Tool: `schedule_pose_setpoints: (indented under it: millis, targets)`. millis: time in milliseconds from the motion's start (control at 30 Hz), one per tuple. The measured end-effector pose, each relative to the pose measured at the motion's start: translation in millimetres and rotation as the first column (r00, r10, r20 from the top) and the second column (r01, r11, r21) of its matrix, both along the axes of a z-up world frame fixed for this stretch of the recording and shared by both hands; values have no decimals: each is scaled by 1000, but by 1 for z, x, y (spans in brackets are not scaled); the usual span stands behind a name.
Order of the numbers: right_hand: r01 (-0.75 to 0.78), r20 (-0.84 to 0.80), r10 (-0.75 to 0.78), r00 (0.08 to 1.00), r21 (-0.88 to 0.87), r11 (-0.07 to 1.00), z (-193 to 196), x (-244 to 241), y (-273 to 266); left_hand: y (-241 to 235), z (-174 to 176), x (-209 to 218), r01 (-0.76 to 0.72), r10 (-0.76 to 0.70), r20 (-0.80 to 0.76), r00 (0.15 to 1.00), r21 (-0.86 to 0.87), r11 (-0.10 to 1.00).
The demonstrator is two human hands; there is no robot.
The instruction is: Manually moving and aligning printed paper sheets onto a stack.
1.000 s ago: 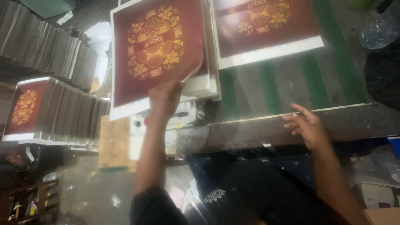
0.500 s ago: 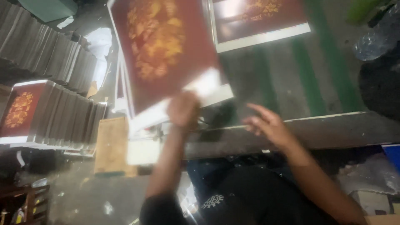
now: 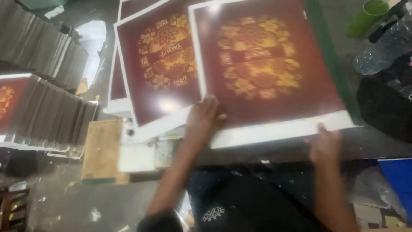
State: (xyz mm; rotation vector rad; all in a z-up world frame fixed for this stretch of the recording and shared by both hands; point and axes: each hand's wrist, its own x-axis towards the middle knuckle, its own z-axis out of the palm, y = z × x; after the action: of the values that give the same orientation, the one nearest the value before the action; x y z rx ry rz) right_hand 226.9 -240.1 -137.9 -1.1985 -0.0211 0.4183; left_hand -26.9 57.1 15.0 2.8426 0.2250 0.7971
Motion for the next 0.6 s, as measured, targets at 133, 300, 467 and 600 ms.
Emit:
schedule_pose_setpoints:
  millis: [133,300,467,600]
  targets:
    - [-15,145,18,989,-17,1000,-5,32,-54,37,-10,-20,-196,217,-212,953,117,974]
    - [28,148,-24,989,-29,999,-34,54,-79,72,-36,-66,-281,349,-168,922,328,902]
    - [9,85,5,996,-157,988,-27,57,-49,64,2,-79,-341,310,224,924,118,933]
    - [8,144,21,989,-197,980,-36,92,-31,58,6,-84,-394,366,232,901,84,915]
